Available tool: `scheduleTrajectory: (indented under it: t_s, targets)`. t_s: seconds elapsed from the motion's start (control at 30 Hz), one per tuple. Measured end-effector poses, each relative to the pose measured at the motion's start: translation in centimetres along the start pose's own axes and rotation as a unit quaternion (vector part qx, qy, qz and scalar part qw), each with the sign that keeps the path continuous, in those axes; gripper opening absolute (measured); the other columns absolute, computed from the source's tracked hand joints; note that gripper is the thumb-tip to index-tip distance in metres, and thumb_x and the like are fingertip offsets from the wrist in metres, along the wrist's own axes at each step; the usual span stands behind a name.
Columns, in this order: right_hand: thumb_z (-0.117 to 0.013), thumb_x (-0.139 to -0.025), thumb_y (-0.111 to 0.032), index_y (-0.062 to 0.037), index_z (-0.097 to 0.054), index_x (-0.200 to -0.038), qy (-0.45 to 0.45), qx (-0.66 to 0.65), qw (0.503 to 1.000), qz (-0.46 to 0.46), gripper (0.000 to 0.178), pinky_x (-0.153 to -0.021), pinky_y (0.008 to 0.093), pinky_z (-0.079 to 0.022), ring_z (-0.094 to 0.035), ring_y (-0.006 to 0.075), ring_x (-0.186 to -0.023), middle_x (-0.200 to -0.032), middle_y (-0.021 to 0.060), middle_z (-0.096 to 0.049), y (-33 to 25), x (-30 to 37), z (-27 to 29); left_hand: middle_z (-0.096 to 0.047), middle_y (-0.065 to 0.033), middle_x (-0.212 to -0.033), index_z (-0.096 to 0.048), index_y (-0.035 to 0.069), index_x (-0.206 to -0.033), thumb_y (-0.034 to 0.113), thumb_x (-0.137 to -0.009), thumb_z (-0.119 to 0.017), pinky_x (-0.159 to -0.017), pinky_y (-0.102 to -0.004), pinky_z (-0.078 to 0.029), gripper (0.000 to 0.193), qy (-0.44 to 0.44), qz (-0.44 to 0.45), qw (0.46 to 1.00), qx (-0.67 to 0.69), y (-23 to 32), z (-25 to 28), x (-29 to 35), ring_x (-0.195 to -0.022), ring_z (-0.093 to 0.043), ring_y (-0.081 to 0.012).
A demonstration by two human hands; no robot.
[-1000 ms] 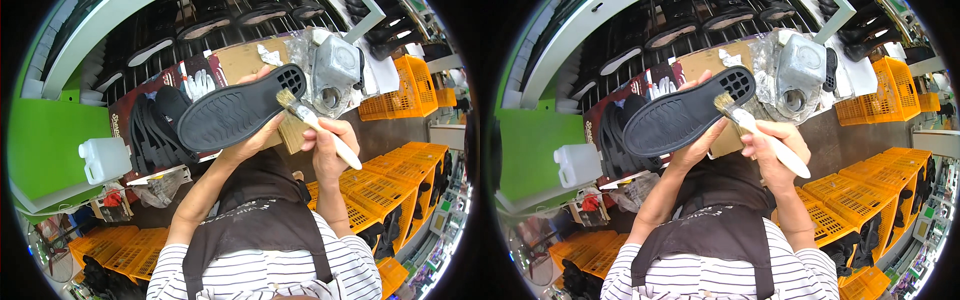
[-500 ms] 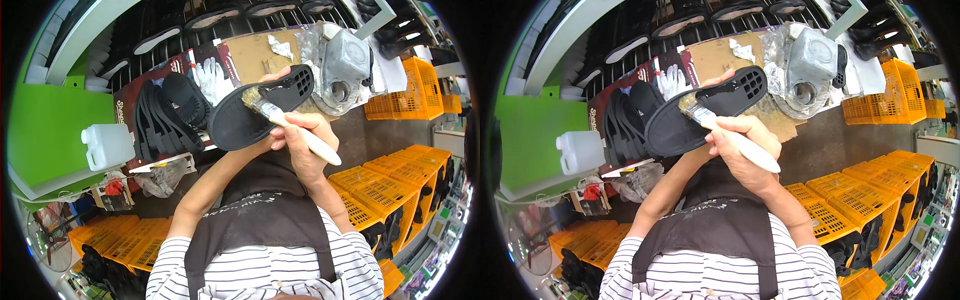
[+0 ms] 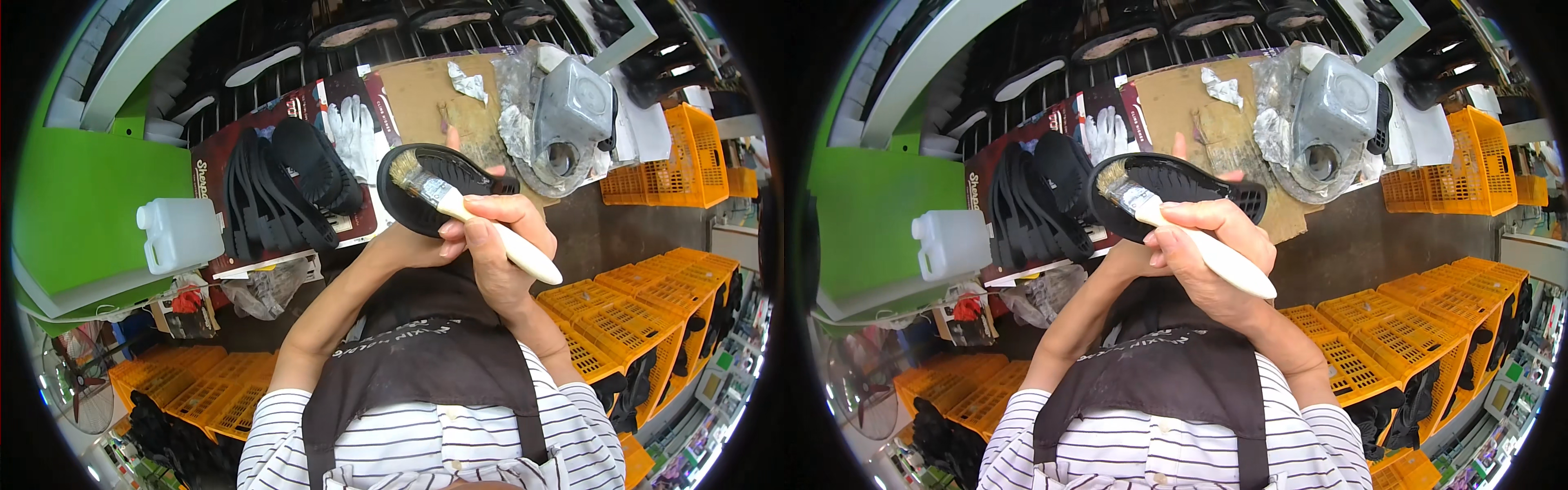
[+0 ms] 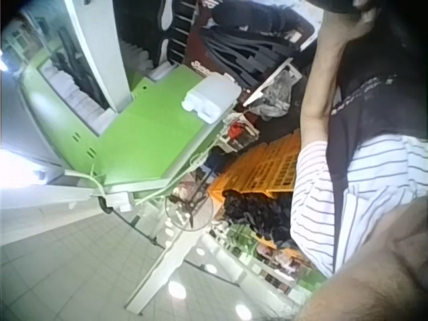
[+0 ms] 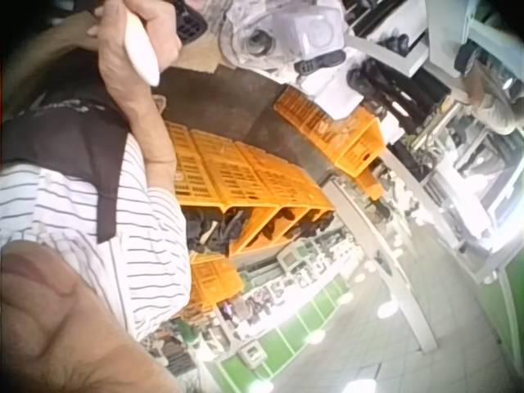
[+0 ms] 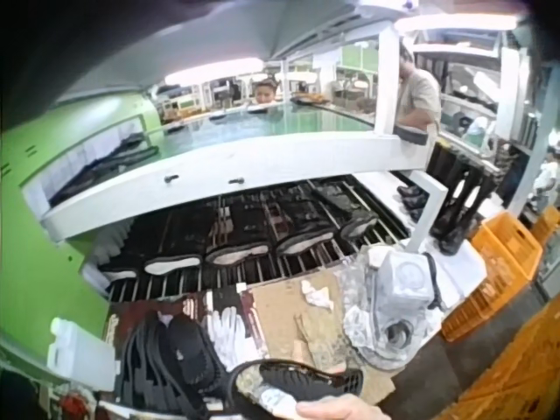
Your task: The recorder uses a brush to apply a liquid adhesive to the bottom of black shoe soles before placing them on a conveyor belt.
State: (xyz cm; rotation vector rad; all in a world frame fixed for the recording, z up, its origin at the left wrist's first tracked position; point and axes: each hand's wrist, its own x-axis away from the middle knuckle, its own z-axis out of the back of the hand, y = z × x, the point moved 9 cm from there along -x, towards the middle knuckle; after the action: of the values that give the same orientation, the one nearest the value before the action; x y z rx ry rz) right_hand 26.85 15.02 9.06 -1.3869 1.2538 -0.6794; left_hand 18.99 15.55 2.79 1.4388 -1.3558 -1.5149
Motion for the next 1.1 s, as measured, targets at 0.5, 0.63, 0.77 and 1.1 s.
scheduleTrajectory:
  t_s: [0.5,0.63,0.77,1.1]
  targets:
    - [-0.055,-0.092,-0.009,0.0048,-0.056,-0.1,0.075,0.009,0.997,0.03,0.016,-0.053,0.0248,-0.052,-0.06,0.0162,-0.056,-0.076,0.0168,-0.065,1.5,-2.2,3.3,-0.059,-0.0173,-0.111,-0.05,-0.003,-0.12,0.032,-0.081,-0.067,-0.092,-0.0375,-0.042,0.055,-0.196,0.111,0.956,-0.185,0.3,1.0,2.9,-0.105,-0.057,-0.0287]
    - [-0.054,-0.092,-0.006,0.0057,-0.056,-0.101,0.071,0.01,0.997,0.016,0.015,-0.055,0.0252,-0.052,-0.061,0.0163,-0.057,-0.077,0.0166,-0.065,2.6,-2.6,3.6,-0.06,-0.0165,-0.109,-0.047,-0.005,-0.122,0.035,-0.082,-0.065,-0.09,-0.0357,-0.045,0.059,-0.163,0.188,0.962,0.11,-0.2,0.9,4.1,-0.102,-0.059,-0.0254]
    - [-0.059,-0.089,-0.005,0.0061,-0.059,-0.098,0.069,0.005,0.998,-0.009,0.014,-0.055,0.0229,-0.053,-0.063,0.0132,-0.06,-0.077,0.0141,-0.066,3.5,-3.4,4.1,-0.061,-0.0185,-0.105,-0.042,-0.007,-0.123,0.046,-0.085,-0.059,-0.083,-0.0335,-0.048,0.068,-0.111,0.213,0.943,0.23,-0.1,1.8,5.2,-0.095,-0.061,-0.024]
    - [-0.06,-0.089,-0.008,0.0064,-0.059,-0.098,0.016,-0.002,0.996,-0.089,0.017,-0.055,0.0227,-0.051,-0.062,0.0135,-0.058,-0.076,0.0139,-0.066,5.1,-3.5,2.8,-0.061,-0.0182,-0.084,-0.044,-0.006,-0.119,0.061,-0.088,-0.044,-0.064,-0.0293,-0.049,0.074,0.031,0.228,0.951,0.205,-0.5,3.6,6.2,-0.073,-0.061,-0.0208]
